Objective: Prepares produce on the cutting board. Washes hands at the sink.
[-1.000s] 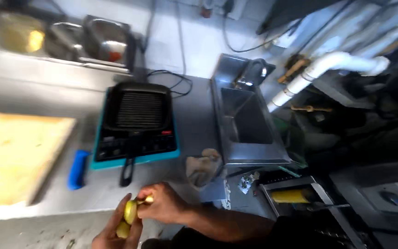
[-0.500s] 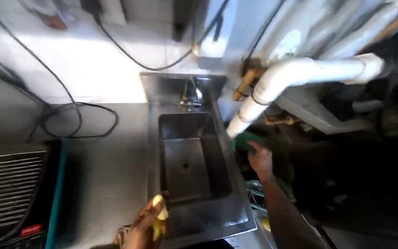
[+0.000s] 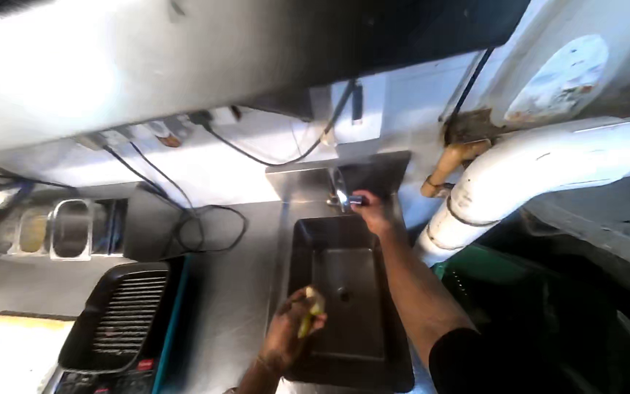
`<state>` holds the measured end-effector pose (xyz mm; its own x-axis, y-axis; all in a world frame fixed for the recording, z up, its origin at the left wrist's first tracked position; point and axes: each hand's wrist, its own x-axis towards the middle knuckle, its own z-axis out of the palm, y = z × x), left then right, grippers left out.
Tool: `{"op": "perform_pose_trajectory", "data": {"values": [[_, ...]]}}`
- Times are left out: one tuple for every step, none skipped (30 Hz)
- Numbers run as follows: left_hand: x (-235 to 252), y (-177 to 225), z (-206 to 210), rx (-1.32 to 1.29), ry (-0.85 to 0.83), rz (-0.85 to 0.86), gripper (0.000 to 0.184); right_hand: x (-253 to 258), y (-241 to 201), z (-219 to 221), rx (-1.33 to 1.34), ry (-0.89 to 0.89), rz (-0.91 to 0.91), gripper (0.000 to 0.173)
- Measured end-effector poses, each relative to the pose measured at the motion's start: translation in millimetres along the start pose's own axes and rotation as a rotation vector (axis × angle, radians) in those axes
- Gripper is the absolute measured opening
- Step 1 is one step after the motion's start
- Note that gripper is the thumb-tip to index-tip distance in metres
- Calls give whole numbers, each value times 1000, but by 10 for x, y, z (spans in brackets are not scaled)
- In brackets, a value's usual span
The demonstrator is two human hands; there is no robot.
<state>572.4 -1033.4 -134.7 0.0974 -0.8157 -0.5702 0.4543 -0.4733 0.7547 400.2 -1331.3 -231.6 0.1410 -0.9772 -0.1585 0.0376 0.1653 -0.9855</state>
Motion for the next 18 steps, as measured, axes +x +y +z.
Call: {"op": "perform_pose_trajectory", "data": {"values": [[120, 15, 62, 2, 0, -5, 35, -20, 25, -35, -134, -11, -93, 41], [256, 27, 114, -1, -9, -7, 37, -83, 6, -28, -282, 17, -149, 42], [404, 32, 167, -9, -24, -6, 39, -183, -28, -6, -417, 74, -155, 47], [553, 34, 222, -4, -44, 5, 42, -331, -51, 24, -508, 137, -145, 54], [708, 52, 291, 15, -62, 27, 43, -518, -72, 47, -531, 182, -135, 55], [867, 76, 363, 46, -81, 51, 43, -720, -76, 59, -474, 187, -124, 49], [1021, 86, 423, 90, -107, 80, 43, -942, -73, 63, -334, 131, -78, 41], [1157, 85, 470, 140, -135, 111, 42, -1159, -51, 52, -134, 21, 11, 37], [1269, 91, 516, 208, -159, 134, 41, -1313, -8, 35, 74, -93, 87, 35], [1359, 103, 554, 293, -176, 151, 41, -1373, -19, 49, 244, -183, 142, 33], [1437, 120, 589, 388, -176, 164, 40, -1385, -38, 53, 342, -239, 173, 34], [1506, 135, 618, 501, -174, 192, 38, -1378, -79, 36, 353, -253, 196, 34], [1559, 143, 641, 627, -173, 242, 35, -1355, -108, 3, 297, -244, 195, 32], [1591, 148, 665, 748, -159, 295, 31, -1330, -114, -34, 239, -242, 170, 31], [1605, 148, 694, 836, -124, 337, 27, -1306, -79, -59, 212, -246, 150, 31], [1618, 155, 730, 908, -76, 377, 24, -1288, -45, -63, 205, -247, 137, 32], [1641, 171, 769, 968, -25, 427, 23, -1259, -47, -48, 232, -248, 135, 33], [1663, 200, 809, 1020, 29, 471, 24, -1225, -59, -16, 260, -241, 137, 35]]}}
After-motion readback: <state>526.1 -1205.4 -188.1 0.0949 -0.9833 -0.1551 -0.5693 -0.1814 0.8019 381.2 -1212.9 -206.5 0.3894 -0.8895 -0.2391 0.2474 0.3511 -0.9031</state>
